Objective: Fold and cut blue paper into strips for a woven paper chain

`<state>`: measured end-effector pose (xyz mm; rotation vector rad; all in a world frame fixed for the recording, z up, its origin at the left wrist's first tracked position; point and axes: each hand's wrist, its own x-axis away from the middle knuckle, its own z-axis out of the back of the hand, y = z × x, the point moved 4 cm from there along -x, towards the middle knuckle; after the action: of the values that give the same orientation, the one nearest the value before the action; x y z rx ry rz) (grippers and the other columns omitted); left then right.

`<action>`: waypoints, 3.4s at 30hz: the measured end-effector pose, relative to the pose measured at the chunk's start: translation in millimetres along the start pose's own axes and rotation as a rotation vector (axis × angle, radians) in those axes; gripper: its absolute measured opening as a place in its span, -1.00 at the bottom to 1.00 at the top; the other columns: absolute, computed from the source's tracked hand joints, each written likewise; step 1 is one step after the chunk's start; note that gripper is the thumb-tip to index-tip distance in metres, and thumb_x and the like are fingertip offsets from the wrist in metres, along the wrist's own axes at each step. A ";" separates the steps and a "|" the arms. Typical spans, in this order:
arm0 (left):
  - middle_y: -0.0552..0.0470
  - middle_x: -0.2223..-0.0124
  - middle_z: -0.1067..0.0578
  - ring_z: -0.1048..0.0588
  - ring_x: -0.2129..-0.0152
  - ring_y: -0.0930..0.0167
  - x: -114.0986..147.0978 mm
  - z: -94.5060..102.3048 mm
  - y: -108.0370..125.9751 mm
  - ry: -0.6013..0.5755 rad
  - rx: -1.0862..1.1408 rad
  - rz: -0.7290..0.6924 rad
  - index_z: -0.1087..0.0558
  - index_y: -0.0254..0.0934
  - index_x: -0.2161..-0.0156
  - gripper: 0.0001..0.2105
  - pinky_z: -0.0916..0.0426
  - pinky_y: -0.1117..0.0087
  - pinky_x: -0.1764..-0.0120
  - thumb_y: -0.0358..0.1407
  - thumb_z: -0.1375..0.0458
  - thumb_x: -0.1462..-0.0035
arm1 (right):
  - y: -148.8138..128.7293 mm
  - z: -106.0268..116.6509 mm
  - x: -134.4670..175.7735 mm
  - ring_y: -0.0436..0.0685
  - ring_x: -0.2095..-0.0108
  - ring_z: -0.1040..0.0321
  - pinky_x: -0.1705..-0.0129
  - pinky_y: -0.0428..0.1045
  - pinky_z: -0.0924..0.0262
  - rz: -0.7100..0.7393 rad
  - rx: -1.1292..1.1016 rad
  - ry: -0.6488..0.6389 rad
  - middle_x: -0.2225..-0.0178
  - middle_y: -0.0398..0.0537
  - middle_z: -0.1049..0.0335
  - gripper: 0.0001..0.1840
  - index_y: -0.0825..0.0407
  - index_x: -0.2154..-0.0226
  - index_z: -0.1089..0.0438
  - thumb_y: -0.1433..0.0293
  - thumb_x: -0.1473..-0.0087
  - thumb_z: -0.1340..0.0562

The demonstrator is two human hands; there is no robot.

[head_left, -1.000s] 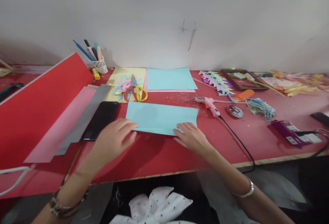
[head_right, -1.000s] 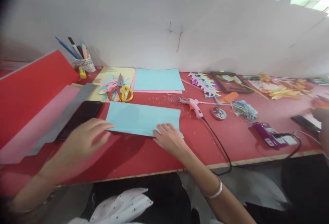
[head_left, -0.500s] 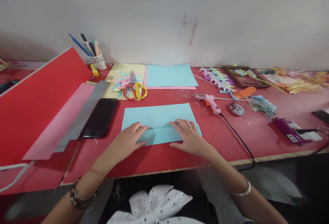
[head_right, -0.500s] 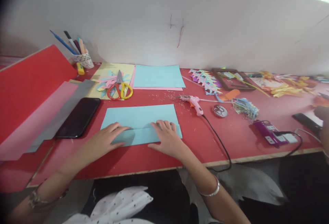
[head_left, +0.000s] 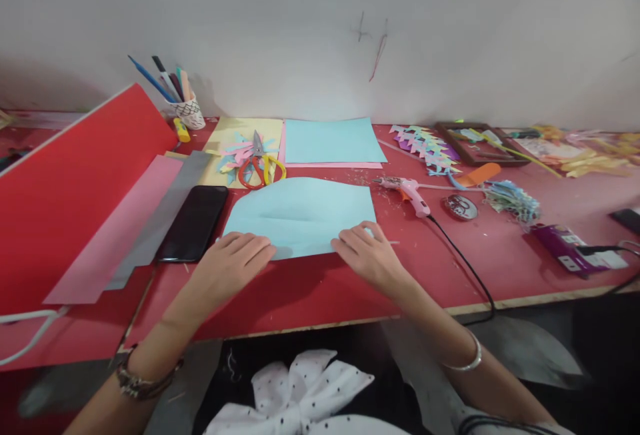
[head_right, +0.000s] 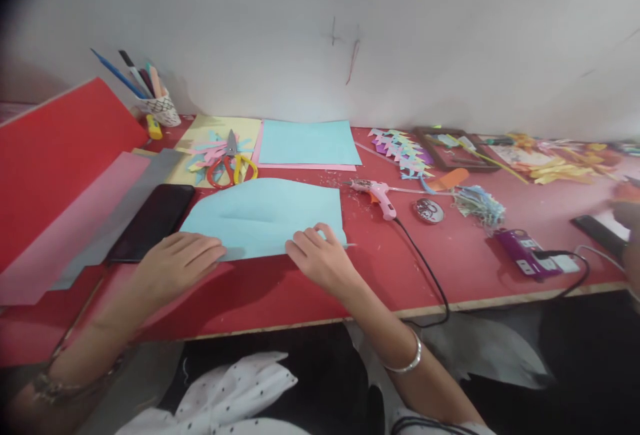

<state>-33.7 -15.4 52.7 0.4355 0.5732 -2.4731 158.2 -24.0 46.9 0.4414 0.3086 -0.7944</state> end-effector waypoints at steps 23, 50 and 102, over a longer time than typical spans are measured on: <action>0.09 0.41 -0.49 -0.44 0.51 0.45 1.7 -43.2 11.9 -0.383 0.363 0.133 -0.43 -0.27 0.41 -0.76 -0.19 0.44 0.48 -0.32 0.05 -0.19 | 20.9 -30.9 12.4 -0.02 0.47 -0.25 0.39 -0.10 0.00 -0.017 -0.509 -0.440 0.49 -0.10 -0.37 -0.68 0.07 0.45 -0.37 0.36 -0.19 0.01; 0.09 0.50 -0.43 -0.40 0.54 0.41 7.3 -58.6 8.0 -0.428 0.359 0.394 -0.33 -0.26 0.47 -0.76 -0.13 0.43 0.47 -0.25 0.06 -0.17 | 3.3 -55.7 10.4 0.02 0.50 -0.11 0.40 -0.09 0.10 -0.123 -0.374 -0.295 0.53 -0.10 -0.25 -0.64 0.08 0.51 -0.29 0.31 -0.20 0.06; 0.03 -0.17 -0.22 -0.14 -0.10 0.25 12.3 -46.6 58.7 -0.327 0.452 0.267 -0.10 -0.17 -0.16 -0.40 0.36 0.08 -0.14 0.10 0.19 -0.10 | 3.8 -55.4 9.5 0.03 0.49 -0.15 0.40 -0.08 0.11 -0.250 -0.419 -0.266 0.54 -0.13 -0.26 -0.70 0.04 0.54 -0.22 0.34 -0.17 0.02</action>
<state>-0.8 -42.4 -10.2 0.2460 -0.1732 -2.3311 161.7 -0.4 -4.1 -0.0999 0.2748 -0.9923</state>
